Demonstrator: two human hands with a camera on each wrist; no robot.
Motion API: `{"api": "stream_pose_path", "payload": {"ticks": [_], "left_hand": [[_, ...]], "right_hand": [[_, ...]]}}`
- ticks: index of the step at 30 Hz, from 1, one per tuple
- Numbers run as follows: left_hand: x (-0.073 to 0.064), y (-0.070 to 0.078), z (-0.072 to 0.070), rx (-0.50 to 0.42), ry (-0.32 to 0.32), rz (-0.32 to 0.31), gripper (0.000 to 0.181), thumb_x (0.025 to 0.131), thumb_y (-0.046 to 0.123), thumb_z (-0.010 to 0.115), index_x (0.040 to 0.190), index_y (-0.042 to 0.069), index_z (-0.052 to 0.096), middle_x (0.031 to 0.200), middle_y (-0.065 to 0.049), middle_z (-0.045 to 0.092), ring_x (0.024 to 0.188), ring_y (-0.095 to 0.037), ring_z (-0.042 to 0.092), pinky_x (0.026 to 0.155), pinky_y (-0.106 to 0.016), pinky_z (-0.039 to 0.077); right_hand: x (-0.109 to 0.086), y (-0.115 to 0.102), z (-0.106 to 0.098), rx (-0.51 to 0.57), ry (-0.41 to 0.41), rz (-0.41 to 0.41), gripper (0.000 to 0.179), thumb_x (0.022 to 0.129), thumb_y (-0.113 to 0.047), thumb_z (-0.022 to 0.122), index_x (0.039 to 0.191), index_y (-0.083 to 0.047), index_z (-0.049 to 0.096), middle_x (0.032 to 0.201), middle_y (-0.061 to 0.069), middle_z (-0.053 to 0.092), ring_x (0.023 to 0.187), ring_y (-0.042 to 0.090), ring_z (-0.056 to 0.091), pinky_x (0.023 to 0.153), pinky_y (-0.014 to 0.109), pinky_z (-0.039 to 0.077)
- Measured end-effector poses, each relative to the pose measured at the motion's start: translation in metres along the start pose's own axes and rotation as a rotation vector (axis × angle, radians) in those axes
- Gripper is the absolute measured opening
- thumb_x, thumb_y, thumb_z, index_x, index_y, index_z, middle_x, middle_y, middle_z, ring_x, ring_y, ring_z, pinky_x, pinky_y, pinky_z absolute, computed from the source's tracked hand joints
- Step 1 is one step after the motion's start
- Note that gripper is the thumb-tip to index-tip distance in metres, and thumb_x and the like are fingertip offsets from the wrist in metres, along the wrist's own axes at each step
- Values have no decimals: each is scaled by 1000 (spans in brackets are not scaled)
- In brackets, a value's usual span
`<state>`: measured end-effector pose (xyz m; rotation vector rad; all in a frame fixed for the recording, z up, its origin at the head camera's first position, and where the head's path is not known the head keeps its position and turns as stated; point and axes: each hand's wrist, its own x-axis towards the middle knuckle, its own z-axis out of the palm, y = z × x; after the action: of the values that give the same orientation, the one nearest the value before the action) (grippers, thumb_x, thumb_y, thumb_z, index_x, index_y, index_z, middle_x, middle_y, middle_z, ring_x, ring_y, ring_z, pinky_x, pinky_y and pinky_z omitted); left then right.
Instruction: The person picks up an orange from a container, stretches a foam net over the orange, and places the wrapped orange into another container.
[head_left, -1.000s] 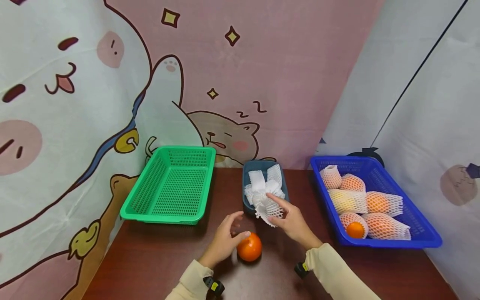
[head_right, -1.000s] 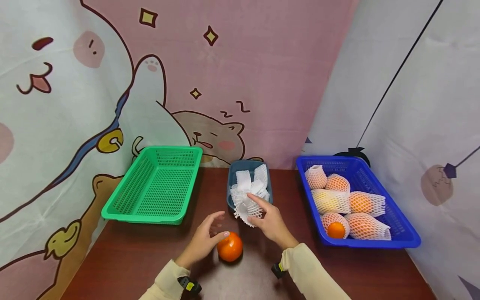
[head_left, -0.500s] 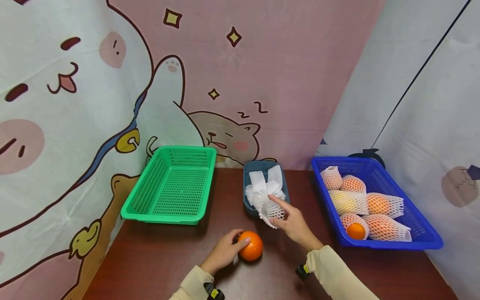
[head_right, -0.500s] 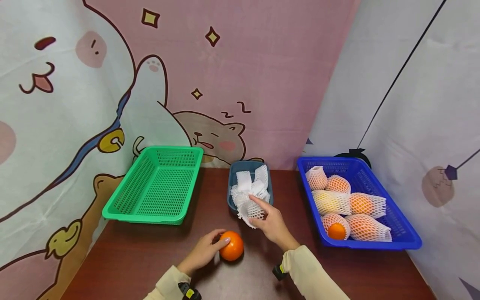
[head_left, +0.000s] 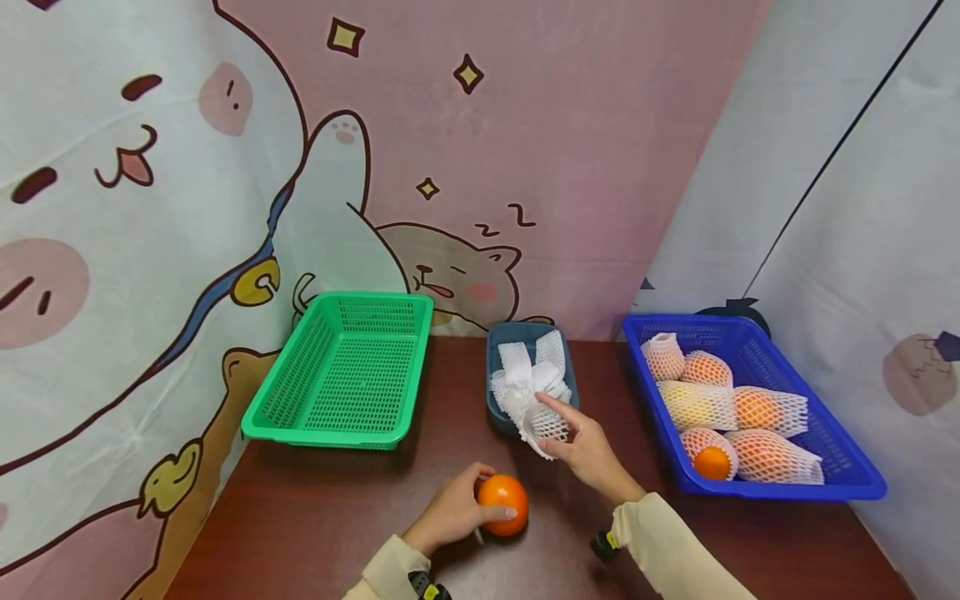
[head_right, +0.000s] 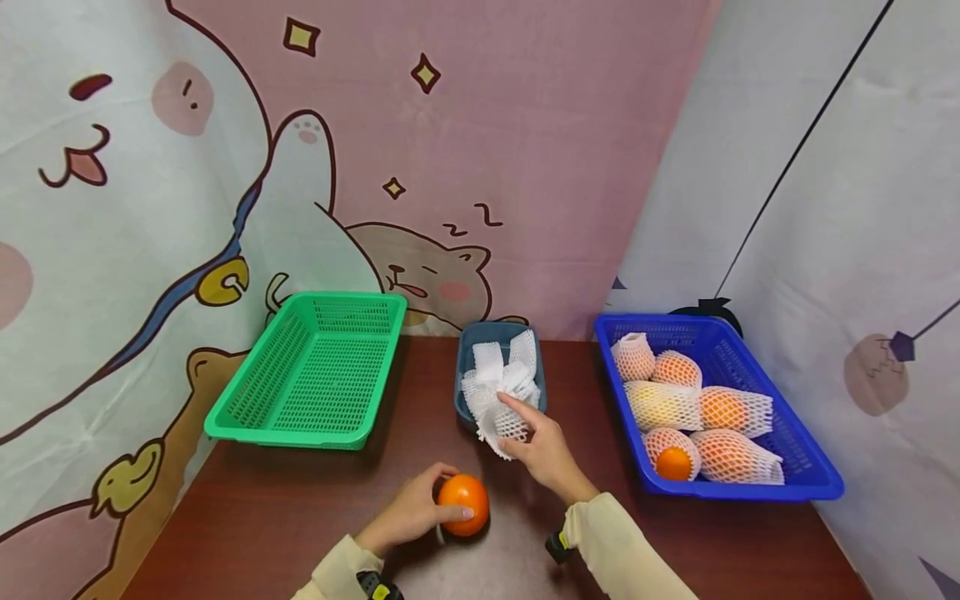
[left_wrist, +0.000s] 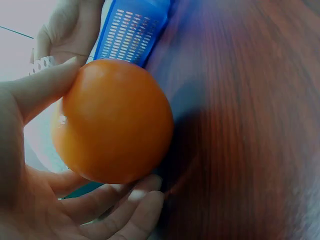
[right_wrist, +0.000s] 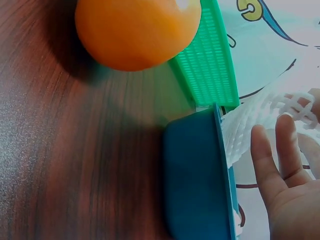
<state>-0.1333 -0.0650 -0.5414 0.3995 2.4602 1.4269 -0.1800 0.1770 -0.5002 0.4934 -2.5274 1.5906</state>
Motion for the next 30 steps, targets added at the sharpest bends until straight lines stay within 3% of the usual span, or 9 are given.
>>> {"api": "stream_pose_path", "payload": {"ticks": [3,6,10,14,17,20,25,30], "left_hand": [[-1,0,1,0,-5,12,62,70,41,83,119,12,61,101,2,65,83,-14,59,74,-34,48],[-1,1,0,-65,-10,22,61,69,35,84,120,10,62,102,1,65,86,-16,60,76,-35,48],[-1,4,-7,-258,-12,47,58,72,25,84,123,9,60,105,-4,64,87,-20,60,76,-35,49],[-1,12,-19,-447,-23,105,59,76,17,80,129,7,55,114,-10,59,90,-23,60,79,-34,51],[-3,21,-28,-576,-52,149,61,78,11,78,133,6,51,122,-13,55,98,-27,59,85,-35,51],[-4,31,-35,-678,-82,181,65,79,7,77,137,5,47,128,-15,52,106,-29,58,89,-37,51],[-1,51,-41,-667,-84,232,73,77,8,80,141,5,44,131,-14,53,108,-30,57,91,-38,50],[7,64,-36,-455,15,274,75,74,18,84,141,12,49,125,-5,58,97,-27,56,82,-39,51]], "right_hand": [[0,1,0,-1,1,-1,64,78,-6,80,138,-17,57,138,6,54,83,17,55,65,23,49],[-1,1,1,0,0,5,64,78,-5,79,137,-17,57,138,6,55,75,16,52,60,24,48],[-1,2,1,1,-4,14,63,79,-6,79,138,-17,57,139,6,54,86,18,54,66,23,49],[-2,-4,2,-18,3,17,62,80,-6,79,137,-16,57,139,6,54,105,23,56,82,25,49],[-2,-6,4,-50,5,-7,61,80,-6,78,137,-14,57,138,8,55,117,27,55,95,36,47],[-2,-3,6,-73,8,-36,61,81,-8,78,138,-15,57,138,8,55,123,29,52,99,49,42],[-2,-5,10,-148,25,-65,62,81,-5,77,138,-18,57,138,6,55,124,29,52,99,52,41],[-2,-6,18,-239,37,-132,67,77,-3,81,138,-18,57,137,4,56,122,27,55,97,48,44]]}}
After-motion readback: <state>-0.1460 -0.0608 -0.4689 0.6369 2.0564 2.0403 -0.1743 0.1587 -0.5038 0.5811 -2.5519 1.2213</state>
